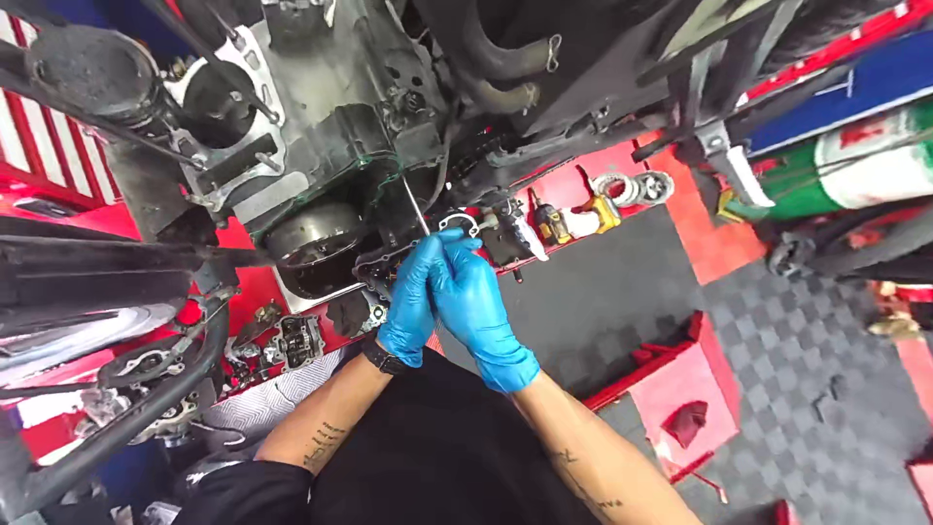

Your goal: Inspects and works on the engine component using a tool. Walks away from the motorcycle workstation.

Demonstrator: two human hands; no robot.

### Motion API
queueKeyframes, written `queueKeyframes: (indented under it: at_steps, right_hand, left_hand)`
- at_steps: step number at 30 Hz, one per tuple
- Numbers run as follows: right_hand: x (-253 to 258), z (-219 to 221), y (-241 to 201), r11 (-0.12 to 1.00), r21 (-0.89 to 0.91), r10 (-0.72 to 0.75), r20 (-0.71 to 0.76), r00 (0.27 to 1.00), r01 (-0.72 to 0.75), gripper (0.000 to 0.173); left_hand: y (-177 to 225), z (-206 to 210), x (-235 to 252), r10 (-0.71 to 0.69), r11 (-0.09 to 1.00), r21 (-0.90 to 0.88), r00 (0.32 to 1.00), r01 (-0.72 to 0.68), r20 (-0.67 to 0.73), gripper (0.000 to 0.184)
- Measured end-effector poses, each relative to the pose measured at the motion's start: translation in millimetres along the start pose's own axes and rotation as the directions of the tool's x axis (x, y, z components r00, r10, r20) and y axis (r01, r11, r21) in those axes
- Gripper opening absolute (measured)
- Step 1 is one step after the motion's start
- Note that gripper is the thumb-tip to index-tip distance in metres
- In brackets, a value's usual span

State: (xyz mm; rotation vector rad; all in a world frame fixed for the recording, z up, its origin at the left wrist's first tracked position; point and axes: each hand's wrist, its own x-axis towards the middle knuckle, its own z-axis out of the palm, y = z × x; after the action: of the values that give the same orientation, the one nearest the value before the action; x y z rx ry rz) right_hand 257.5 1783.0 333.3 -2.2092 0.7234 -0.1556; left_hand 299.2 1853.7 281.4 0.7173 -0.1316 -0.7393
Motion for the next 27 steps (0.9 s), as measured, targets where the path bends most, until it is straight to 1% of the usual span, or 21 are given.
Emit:
queueKeyframes:
  at_steps: [2, 4, 7, 9, 10, 11, 13, 14, 15, 16, 17, 18, 19, 20, 21, 22, 23, 24, 25, 26, 27]
  right_hand:
    - [-6, -4, 1, 0.997, -0.071, -0.011, -0.105, 0.994, 0.003, 0.036]
    - [-15, -4, -2, 0.998, -0.044, -0.056, -0.236, 0.970, 0.047, 0.027]
    - [-24, 7, -7, 0.957, -0.222, -0.266, -0.397, 0.879, 0.189, 0.026]
    - [-26, 20, -4, 0.918, -0.321, -0.364, -0.443, 0.819, 0.235, 0.027]
    - [-26, 24, -1, 0.926, -0.285, -0.360, -0.460, 0.812, 0.249, 0.027]
    - [-27, 25, 1, 0.952, -0.172, -0.306, -0.470, 0.828, 0.254, 0.028]
    - [-32, 18, 3, 0.951, 0.256, -0.061, -0.399, 0.915, 0.176, 0.026]
    - [-35, 12, 2, 0.858, 0.510, 0.091, -0.270, 0.958, 0.063, 0.023]
    - [-37, 4, 1, 0.680, 0.728, 0.212, -0.073, 0.974, -0.093, 0.028]
    - [-40, -1, 0, 0.476, 0.842, 0.278, 0.131, 0.952, -0.255, 0.040]
    - [-42, -2, -2, 0.298, 0.889, 0.311, 0.253, 0.916, -0.346, 0.046]
    - [-43, 0, -3, 0.220, 0.911, 0.325, 0.268, 0.907, -0.348, 0.042]
    - [-44, 5, -4, 0.239, 0.929, 0.328, 0.198, 0.924, -0.284, 0.032]
    - [-44, 12, -3, 0.321, 0.929, 0.316, 0.077, 0.946, -0.184, 0.020]
    - [-43, 18, 0, 0.436, 0.896, 0.287, -0.055, 0.956, -0.080, 0.015]
    - [-42, 23, 3, 0.540, 0.841, 0.252, -0.164, 0.954, 0.002, 0.025]
    - [-40, 26, 4, 0.596, 0.801, 0.226, -0.223, 0.948, 0.046, 0.032]
    - [-41, 26, 4, 0.606, 0.794, 0.221, -0.233, 0.947, 0.054, 0.033]
    - [-42, 25, 4, 0.573, 0.819, 0.235, -0.205, 0.950, 0.035, 0.029]
    - [-44, 22, 4, 0.509, 0.861, 0.268, -0.141, 0.953, -0.015, 0.021]
    - [-47, 18, 3, 0.433, 0.896, 0.309, -0.044, 0.950, -0.099, 0.020]
  left_hand:
    - [15, -3, 10, 0.004, 0.990, 0.138, 0.999, 0.001, -0.035, 0.052]
    - [28, -8, 15, -0.030, 0.991, 0.131, 0.997, 0.039, -0.072, 0.045]
    - [38, -5, 18, -0.053, 0.990, 0.121, 0.991, 0.068, -0.123, 0.032]
    - [42, -2, 17, -0.057, 0.984, 0.161, 0.987, 0.081, -0.148, 0.026]
    - [43, -1, 18, -0.055, 0.982, 0.170, 0.986, 0.082, -0.157, 0.024]
    - [43, -2, 21, -0.056, 0.985, 0.152, 0.986, 0.080, -0.159, 0.022]
    - [43, -6, 28, -0.075, 0.991, 0.095, 0.987, 0.089, -0.140, 0.023]
    - [44, -7, 28, -0.090, 0.989, 0.108, 0.987, 0.104, -0.130, 0.025]
    - [46, -7, 26, -0.104, 0.984, 0.131, 0.988, 0.118, -0.111, 0.028]
    - [48, -7, 26, -0.110, 0.984, 0.127, 0.989, 0.122, -0.100, 0.031]
    - [49, -6, 25, -0.113, 0.983, 0.132, 0.989, 0.125, -0.093, 0.033]
    - [50, -6, 25, -0.114, 0.984, 0.131, 0.990, 0.123, -0.079, 0.036]
    - [51, -6, 25, -0.116, 0.984, 0.128, 0.992, 0.122, -0.059, 0.038]
    - [51, -7, 24, -0.119, 0.984, 0.128, 0.992, 0.123, -0.040, 0.039]
    - [51, -8, 24, -0.123, 0.982, 0.139, 0.992, 0.127, -0.038, 0.037]
    - [49, -8, 23, -0.124, 0.979, 0.158, 0.991, 0.131, -0.059, 0.034]
    - [47, -9, 24, -0.113, 0.977, 0.170, 0.989, 0.128, -0.093, 0.029]
    - [45, -9, 27, -0.098, 0.980, 0.157, 0.986, 0.120, -0.136, 0.025]
    - [44, -9, 30, -0.090, 0.983, 0.146, 0.982, 0.114, -0.164, 0.023]
    - [44, -9, 31, -0.090, 0.984, 0.136, 0.981, 0.114, -0.174, 0.022]
    - [44, -9, 31, -0.092, 0.985, 0.130, 0.980, 0.116, -0.174, 0.022]
